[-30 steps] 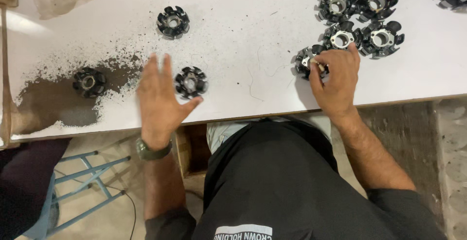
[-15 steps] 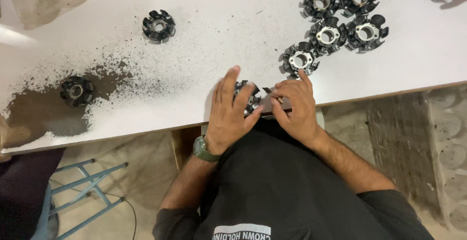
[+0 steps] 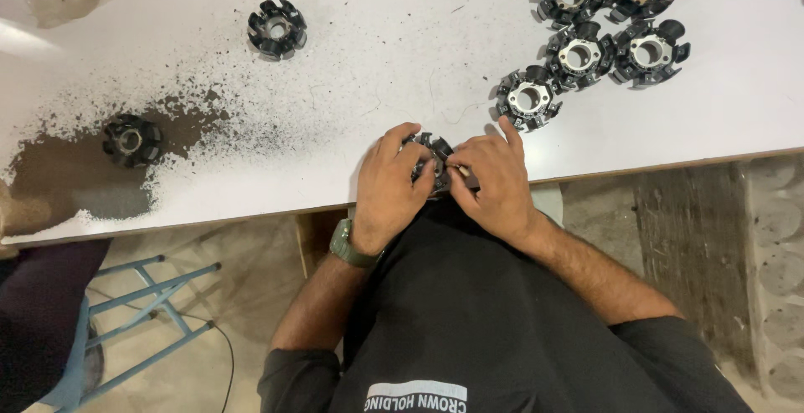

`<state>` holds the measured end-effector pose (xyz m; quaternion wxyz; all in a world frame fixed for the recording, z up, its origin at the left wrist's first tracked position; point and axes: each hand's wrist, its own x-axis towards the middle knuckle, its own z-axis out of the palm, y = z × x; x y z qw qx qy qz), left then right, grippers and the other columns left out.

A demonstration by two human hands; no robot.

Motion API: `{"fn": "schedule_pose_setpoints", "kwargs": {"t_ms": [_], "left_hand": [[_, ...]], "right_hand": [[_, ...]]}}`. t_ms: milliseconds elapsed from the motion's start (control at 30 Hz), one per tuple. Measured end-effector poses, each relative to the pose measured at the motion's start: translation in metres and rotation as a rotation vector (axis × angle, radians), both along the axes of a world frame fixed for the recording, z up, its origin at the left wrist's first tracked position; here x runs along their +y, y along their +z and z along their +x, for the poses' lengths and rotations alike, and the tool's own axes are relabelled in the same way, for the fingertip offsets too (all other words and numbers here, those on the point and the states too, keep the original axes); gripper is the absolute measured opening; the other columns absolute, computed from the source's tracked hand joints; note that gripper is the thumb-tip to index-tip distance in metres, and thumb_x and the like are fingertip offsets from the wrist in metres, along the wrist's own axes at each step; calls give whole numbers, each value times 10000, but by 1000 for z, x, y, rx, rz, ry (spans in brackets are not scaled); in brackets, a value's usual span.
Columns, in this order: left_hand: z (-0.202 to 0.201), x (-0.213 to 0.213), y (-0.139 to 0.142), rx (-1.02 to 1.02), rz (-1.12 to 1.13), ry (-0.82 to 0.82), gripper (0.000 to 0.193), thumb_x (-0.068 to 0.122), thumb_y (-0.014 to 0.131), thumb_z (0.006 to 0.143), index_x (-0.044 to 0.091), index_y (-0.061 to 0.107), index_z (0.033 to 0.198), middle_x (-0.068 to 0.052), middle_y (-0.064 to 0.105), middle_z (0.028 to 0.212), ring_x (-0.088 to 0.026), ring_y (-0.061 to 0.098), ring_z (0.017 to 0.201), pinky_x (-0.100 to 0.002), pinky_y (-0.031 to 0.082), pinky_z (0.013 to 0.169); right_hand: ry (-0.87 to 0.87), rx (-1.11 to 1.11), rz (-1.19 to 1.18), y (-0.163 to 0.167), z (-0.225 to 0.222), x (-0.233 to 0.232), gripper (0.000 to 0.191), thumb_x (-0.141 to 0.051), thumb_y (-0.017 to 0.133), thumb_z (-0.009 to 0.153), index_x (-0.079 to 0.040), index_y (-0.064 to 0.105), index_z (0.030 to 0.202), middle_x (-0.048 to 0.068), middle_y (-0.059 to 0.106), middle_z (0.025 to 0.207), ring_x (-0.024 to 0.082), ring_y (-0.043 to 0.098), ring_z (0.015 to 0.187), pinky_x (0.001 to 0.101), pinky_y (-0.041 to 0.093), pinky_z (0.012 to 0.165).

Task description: The person sits at a white table and assembles omni wheels by hand, pressing black roller components into the hubs of wheel bodies one at a time. Finished wheels are set aside in a growing pile on the table as the person works through the parts.

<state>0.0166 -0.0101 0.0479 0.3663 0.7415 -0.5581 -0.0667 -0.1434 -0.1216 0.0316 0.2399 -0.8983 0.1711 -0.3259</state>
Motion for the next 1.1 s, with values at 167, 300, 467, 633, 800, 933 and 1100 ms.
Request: {"fn": "schedule_pose_setpoints", "kwargs": {"t_ms": [167, 300, 467, 633, 800, 933, 1100], "left_hand": [[-2, 6, -4, 62, -31, 51, 141, 123, 768, 876, 91, 734, 1009, -107, 630, 1365, -292, 643, 1172, -437, 537, 971], [-4, 8, -5, 66, -98, 73, 156, 98, 775, 875, 92, 734, 1026, -105, 619, 1380, -280, 618, 1175, -414, 535, 952], [-7, 7, -5, 9, -125, 30, 168, 84, 771, 832, 100, 727, 993, -100, 616, 1334, -303, 593, 1203, -468, 464, 1027], [-13, 3, -9, 60, -116, 56, 156, 103, 771, 853, 100, 716, 999, -93, 635, 1323, -302, 593, 1205, -469, 435, 1037], [-19, -4, -17, -4, -166, 156, 114, 90, 765, 859, 105, 685, 938, -82, 639, 1299, -293, 593, 1213, -475, 422, 1060], [-18, -5, -21, -6, -167, 166, 134, 62, 753, 808, 78, 644, 884, -95, 629, 1272, -302, 581, 1197, -481, 415, 1043], [-16, -8, -23, -18, -188, 151, 162, 51, 750, 766, 69, 602, 829, -96, 622, 1244, -299, 584, 1204, -477, 414, 1036]], "right_hand": [[25, 3, -47, 4, 2, 0, 244, -44, 785, 844, -79, 653, 1046, 71, 666, 1021, 284, 627, 1061, 558, 294, 1221], [17, 51, -31, 8, 2, 0, 237, -44, 788, 849, -78, 663, 1048, 65, 631, 954, 284, 606, 1004, 547, 325, 1211], [40, 101, -27, 14, 6, -4, 229, -59, 786, 851, -71, 658, 1042, 82, 600, 894, 317, 590, 972, 553, 379, 1175], [73, 96, 53, 17, 8, -8, 191, -70, 774, 873, -66, 650, 1017, 83, 604, 838, 315, 617, 865, 561, 448, 1137], [94, 71, 72, 18, 8, -10, 184, -68, 763, 873, -67, 649, 1018, 80, 621, 830, 331, 636, 866, 541, 478, 1099], [86, 66, 29, 19, 6, -9, 197, -63, 773, 850, -69, 651, 1004, 110, 621, 837, 366, 632, 885, 526, 508, 1032], [68, -9, 34, 18, 2, -7, 231, -52, 786, 856, -62, 648, 1041, 145, 662, 980, 375, 660, 986, 465, 531, 866]]}}
